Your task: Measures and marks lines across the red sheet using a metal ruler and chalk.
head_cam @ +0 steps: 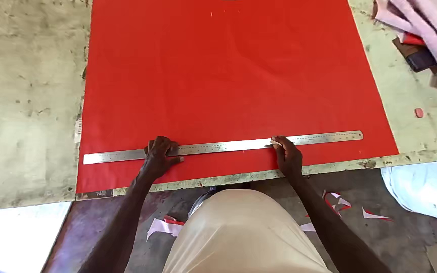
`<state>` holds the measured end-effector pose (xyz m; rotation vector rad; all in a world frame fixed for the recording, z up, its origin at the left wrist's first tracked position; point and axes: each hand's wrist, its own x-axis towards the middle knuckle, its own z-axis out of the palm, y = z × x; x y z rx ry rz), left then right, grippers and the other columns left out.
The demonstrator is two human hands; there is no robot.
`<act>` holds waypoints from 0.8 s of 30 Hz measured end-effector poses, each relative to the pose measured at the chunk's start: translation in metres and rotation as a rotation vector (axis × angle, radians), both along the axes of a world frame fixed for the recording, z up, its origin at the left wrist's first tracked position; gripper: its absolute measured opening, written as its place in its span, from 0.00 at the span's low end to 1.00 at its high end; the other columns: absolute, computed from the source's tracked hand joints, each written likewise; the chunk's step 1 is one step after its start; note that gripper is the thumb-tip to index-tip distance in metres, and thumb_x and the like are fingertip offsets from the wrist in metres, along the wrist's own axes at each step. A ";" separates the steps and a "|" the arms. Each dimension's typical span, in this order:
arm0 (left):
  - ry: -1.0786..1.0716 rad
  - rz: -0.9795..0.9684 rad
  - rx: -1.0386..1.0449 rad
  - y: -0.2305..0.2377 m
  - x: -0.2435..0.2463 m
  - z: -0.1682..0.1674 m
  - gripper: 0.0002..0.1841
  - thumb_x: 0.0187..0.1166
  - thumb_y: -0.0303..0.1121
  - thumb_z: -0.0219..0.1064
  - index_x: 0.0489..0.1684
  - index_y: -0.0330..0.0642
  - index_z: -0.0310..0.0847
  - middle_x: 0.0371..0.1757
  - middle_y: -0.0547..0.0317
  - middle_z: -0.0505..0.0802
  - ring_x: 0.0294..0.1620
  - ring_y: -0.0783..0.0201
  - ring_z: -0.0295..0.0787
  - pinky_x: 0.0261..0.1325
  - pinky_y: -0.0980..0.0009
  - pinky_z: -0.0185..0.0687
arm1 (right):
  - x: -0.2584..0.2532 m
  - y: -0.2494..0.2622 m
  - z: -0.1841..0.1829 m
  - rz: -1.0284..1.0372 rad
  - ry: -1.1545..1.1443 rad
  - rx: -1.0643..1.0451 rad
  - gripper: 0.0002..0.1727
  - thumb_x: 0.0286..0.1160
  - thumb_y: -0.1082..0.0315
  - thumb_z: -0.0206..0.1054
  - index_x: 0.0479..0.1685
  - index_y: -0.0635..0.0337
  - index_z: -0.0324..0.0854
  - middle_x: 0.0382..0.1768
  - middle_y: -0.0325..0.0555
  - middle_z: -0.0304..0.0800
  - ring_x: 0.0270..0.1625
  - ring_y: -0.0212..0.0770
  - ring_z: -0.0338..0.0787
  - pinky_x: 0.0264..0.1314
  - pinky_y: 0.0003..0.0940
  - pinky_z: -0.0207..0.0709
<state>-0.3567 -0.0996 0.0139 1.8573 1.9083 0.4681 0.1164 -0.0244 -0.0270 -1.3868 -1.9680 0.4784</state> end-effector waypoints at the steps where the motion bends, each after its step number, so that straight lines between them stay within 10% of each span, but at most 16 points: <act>1: 0.015 0.020 0.014 0.000 0.008 0.001 0.27 0.63 0.52 0.83 0.60 0.52 0.88 0.66 0.52 0.84 0.69 0.42 0.74 0.70 0.32 0.64 | 0.000 0.000 -0.001 -0.003 0.001 0.006 0.19 0.90 0.60 0.57 0.68 0.58 0.85 0.67 0.49 0.90 0.73 0.45 0.87 0.78 0.48 0.79; 12: -0.046 -0.114 0.064 0.040 0.118 -0.008 0.16 0.73 0.47 0.78 0.53 0.52 0.90 0.55 0.54 0.88 0.60 0.48 0.81 0.62 0.43 0.76 | -0.012 -0.003 0.008 -0.032 0.060 -0.022 0.19 0.90 0.58 0.58 0.64 0.57 0.88 0.65 0.50 0.90 0.72 0.47 0.86 0.77 0.48 0.79; 18: -0.033 -0.074 -0.107 0.053 0.121 0.000 0.18 0.69 0.46 0.81 0.52 0.51 0.88 0.53 0.54 0.87 0.61 0.46 0.81 0.61 0.41 0.76 | -0.078 -0.035 0.029 -0.009 0.319 -0.270 0.12 0.80 0.63 0.67 0.51 0.62 0.90 0.36 0.45 0.89 0.32 0.36 0.87 0.36 0.36 0.86; 24: 0.019 -0.103 -0.223 0.064 0.124 0.010 0.20 0.68 0.47 0.81 0.53 0.48 0.88 0.54 0.50 0.88 0.64 0.43 0.81 0.62 0.40 0.77 | -0.122 -0.038 0.029 -0.079 0.282 -0.503 0.15 0.73 0.67 0.71 0.57 0.60 0.85 0.36 0.45 0.93 0.31 0.39 0.92 0.37 0.42 0.91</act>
